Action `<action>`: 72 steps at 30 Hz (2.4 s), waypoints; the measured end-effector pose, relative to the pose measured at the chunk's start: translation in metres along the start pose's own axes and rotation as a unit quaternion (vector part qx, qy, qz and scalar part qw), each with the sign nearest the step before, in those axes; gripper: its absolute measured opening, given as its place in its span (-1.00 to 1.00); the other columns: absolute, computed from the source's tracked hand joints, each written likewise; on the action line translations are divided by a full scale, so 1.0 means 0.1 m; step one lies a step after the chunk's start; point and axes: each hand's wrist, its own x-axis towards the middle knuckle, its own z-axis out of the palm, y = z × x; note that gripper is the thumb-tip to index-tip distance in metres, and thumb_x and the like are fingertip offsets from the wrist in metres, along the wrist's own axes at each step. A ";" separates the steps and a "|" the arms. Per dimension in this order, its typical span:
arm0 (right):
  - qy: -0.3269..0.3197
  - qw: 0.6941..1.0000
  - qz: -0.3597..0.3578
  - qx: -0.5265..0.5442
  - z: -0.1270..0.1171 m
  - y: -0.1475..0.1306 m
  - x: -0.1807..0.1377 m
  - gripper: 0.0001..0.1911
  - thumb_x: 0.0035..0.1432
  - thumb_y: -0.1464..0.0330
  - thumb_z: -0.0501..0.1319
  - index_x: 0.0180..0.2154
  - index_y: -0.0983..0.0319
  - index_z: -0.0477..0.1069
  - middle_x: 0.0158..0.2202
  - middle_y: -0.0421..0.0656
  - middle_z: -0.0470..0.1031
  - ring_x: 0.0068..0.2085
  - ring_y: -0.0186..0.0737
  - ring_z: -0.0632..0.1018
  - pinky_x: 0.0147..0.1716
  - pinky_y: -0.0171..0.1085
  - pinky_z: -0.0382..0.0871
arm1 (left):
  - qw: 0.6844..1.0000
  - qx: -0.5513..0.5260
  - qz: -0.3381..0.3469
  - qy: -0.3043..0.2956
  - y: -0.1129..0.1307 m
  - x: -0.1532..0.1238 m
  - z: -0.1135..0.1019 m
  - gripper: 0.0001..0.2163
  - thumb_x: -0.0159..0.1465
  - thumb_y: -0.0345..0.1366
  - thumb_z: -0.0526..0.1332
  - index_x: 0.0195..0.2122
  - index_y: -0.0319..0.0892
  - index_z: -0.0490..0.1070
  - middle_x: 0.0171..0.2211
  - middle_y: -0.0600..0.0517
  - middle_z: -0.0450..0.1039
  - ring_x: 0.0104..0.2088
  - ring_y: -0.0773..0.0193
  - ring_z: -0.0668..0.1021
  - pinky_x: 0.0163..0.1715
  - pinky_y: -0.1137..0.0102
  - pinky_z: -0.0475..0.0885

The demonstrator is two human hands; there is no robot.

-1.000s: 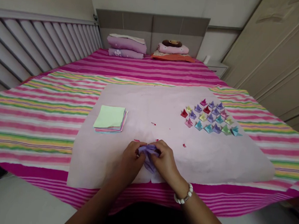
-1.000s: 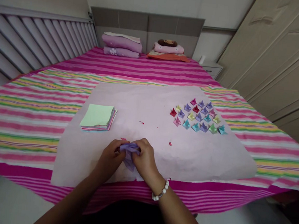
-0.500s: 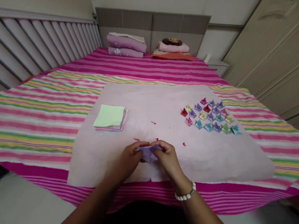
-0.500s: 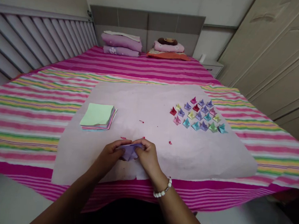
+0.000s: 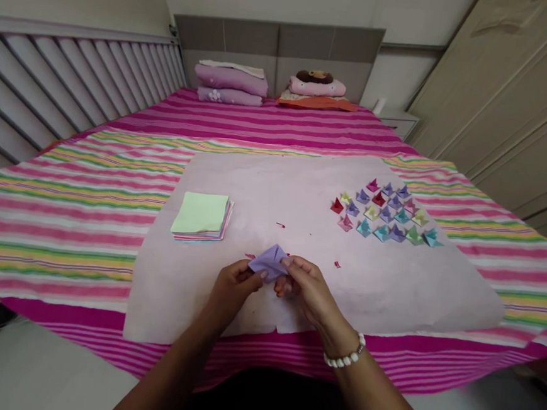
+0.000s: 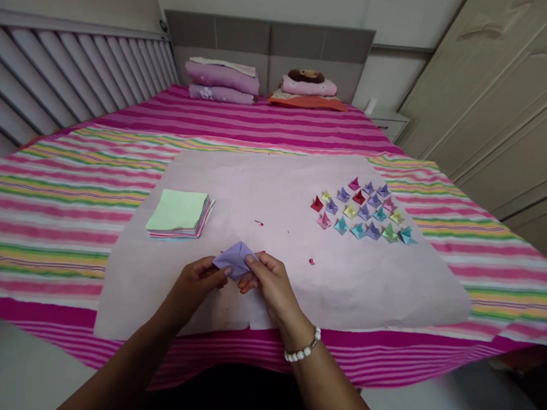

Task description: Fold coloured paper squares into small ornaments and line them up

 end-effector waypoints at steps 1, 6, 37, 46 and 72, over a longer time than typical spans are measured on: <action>-0.009 1.000 -0.002 0.007 0.00 0.00 -0.01 -0.66 0.04 0.09 0.31 -0.40 0.27 0.44 -0.68 -0.23 0.44 -0.62 -0.32 0.45 -0.57 -0.35 0.33 | 1.000 0.003 0.003 0.008 -0.01 0.00 0.00 -0.81 0.03 -0.21 0.37 -0.49 -0.23 0.47 -0.63 0.16 0.36 -0.54 0.40 0.38 -0.49 0.48 0.26; -0.017 0.999 -0.031 -0.015 0.00 0.02 -0.01 -0.37 -0.24 0.24 0.50 -0.09 0.24 0.42 -0.58 -0.29 0.50 -0.66 -0.40 0.40 -0.63 -0.40 0.24 | 1.000 -0.013 0.010 0.022 -0.02 -0.01 0.00 -0.79 0.08 -0.17 0.35 -0.45 -0.23 0.47 -0.60 0.16 0.35 -0.51 0.41 0.36 -0.46 0.49 0.25; 0.047 0.989 -0.094 -0.108 -0.02 0.05 -0.05 -0.92 -0.19 0.44 0.32 -0.50 0.21 0.53 -0.63 -0.29 0.40 -0.60 -0.37 0.35 -0.60 -0.37 0.27 | 0.975 0.027 0.204 -0.079 -0.01 -0.03 -0.09 -0.63 0.12 -0.37 0.36 -0.02 -0.03 0.45 0.20 -0.10 0.23 0.06 0.13 0.45 -0.14 0.36 0.47; 0.030 0.990 -0.082 -0.109 -0.03 0.05 -0.05 -0.91 -0.21 0.47 0.29 -0.51 0.23 0.53 -0.63 -0.29 0.42 -0.61 -0.38 0.36 -0.60 -0.39 0.26 | 0.960 0.105 0.209 -0.154 0.08 -0.06 -0.15 -0.74 0.16 -0.28 0.34 -0.10 -0.04 0.53 0.24 -0.09 0.16 0.16 0.04 0.37 0.03 0.23 0.38; 0.007 0.993 -0.068 -0.095 -0.04 0.05 -0.06 -0.74 -0.10 0.20 0.43 -0.44 0.25 0.52 -0.65 -0.29 0.39 -0.62 -0.39 0.33 -0.59 -0.37 0.18 | 0.996 -0.001 0.092 -0.006 0.09 -0.05 0.01 -0.80 -0.02 -0.31 0.42 -0.34 -0.16 0.56 -0.35 0.04 0.54 -0.32 0.25 0.55 -0.33 0.40 0.45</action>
